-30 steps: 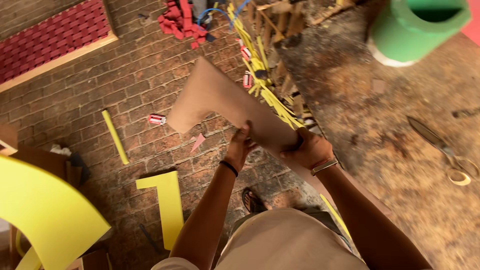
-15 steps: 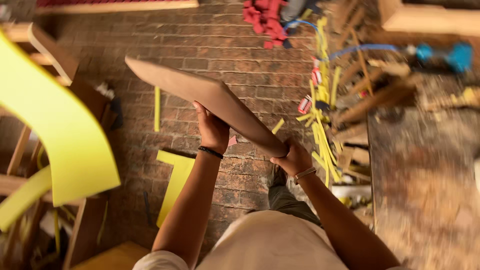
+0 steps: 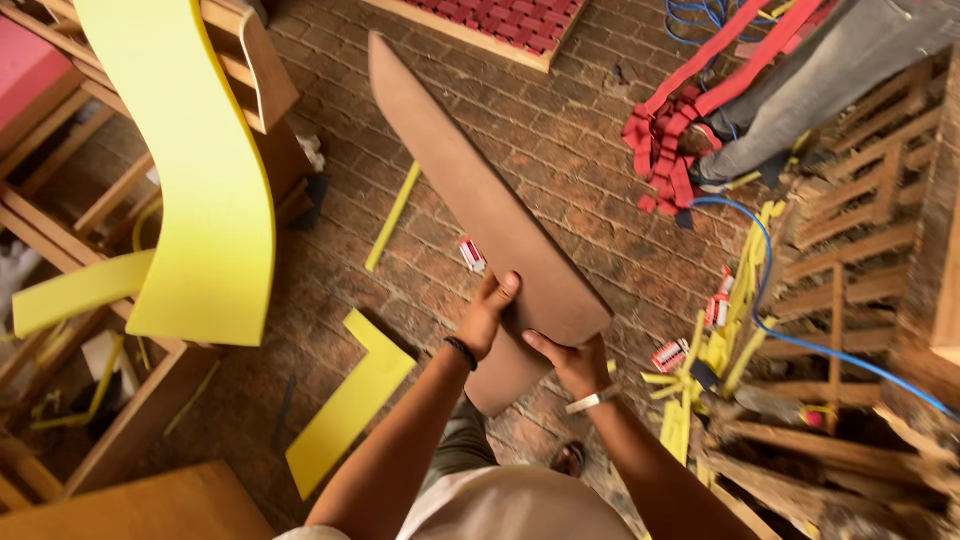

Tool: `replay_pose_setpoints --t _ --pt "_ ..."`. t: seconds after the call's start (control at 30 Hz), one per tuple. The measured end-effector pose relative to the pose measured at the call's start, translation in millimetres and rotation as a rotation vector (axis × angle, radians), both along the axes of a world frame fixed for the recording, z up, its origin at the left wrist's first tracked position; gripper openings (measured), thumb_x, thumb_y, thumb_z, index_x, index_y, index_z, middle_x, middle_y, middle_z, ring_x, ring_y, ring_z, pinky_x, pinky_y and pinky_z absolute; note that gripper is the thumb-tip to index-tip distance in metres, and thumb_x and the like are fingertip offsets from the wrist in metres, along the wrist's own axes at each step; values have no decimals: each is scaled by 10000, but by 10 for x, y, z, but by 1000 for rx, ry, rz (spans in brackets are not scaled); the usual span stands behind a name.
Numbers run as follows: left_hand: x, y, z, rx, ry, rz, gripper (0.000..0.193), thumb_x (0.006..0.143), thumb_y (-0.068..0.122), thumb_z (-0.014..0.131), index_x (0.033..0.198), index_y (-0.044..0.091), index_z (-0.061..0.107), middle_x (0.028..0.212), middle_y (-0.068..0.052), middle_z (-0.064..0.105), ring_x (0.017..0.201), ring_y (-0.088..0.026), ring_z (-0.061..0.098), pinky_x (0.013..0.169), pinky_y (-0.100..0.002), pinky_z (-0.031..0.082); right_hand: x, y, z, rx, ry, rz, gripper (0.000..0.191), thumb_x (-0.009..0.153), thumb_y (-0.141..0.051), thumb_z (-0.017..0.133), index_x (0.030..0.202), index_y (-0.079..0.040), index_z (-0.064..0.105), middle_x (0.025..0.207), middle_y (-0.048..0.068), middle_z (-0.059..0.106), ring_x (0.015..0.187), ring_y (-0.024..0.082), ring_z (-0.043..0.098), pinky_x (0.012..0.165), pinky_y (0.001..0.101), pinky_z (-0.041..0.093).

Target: The person holds brown fabric wrapped around a foam letter shape on a workbench and staples the fabric to the foam backing using a pneumatic nail gun, working along the edges. They then carry the finished padded letter to the floor, arrange it with other padded letters, and later pick up scissors and handle foam scraps on the bench.

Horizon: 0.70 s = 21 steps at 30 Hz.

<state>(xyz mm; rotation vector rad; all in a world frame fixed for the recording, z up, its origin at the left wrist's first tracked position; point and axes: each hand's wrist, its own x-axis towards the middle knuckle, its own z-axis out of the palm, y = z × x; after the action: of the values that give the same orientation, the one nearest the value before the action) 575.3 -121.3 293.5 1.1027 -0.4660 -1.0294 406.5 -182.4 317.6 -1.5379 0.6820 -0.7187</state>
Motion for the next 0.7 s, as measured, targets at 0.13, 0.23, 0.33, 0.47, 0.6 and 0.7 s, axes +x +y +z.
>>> replay_pose_setpoints --t 0.13,0.23,0.33,0.47,0.6,0.7 --pt "836 -306 92 -30 -241 -153 932 918 471 719 1593 29 253 1600 -118 422 1490 -238 371 1221 -394 287 921 -362 -120 203 -132 -277 492 772 -165 857 1205 13 705 1168 77 749 1046 200 695 921 340 545" --pt "1486 -440 -50 86 -295 -264 938 875 474 745 1573 16 316 1554 -160 476 1447 -258 432 1195 -399 326 1478 -804 -108 403 -280 -410 501 815 -148 865 1245 43 694 1219 80 714 1060 210 657 931 360 529" --pt "2104 -575 -383 308 -277 -271 881 850 568 724 1501 44 442 1454 -165 595 1376 -275 532 1152 -393 378 1889 -1352 -48 483 -340 -572 638 787 -204 856 1360 -54 621 1295 14 668 1143 183 628 962 384 536" --pt "2983 -781 -843 798 -766 -247 664 898 694 429 1211 185 719 1094 -150 752 1064 -335 677 905 -456 513 2162 -2132 -73 728 -478 -622 700 800 -301 845 1423 -124 579 1329 6 659 1218 231 631 999 445 537" --pt "3655 -1522 -970 938 -681 -320 675 930 711 488 964 103 779 968 -203 763 986 -378 712 880 -472 534 2497 -3107 -284 764 -495 -734 677 814 -356 818 1420 -171 579 1328 -14 653 1221 233 625 1004 475 532" --pt "4076 -2375 -770 1065 -888 -332 688 923 736 442 944 151 803 1028 -156 760 1028 -362 697 913 -483 513 2930 -4025 -462 737 -490 -749 656 824 -378 786 1418 -196 575 1333 -22 651 1207 235 631 1000 488 535"
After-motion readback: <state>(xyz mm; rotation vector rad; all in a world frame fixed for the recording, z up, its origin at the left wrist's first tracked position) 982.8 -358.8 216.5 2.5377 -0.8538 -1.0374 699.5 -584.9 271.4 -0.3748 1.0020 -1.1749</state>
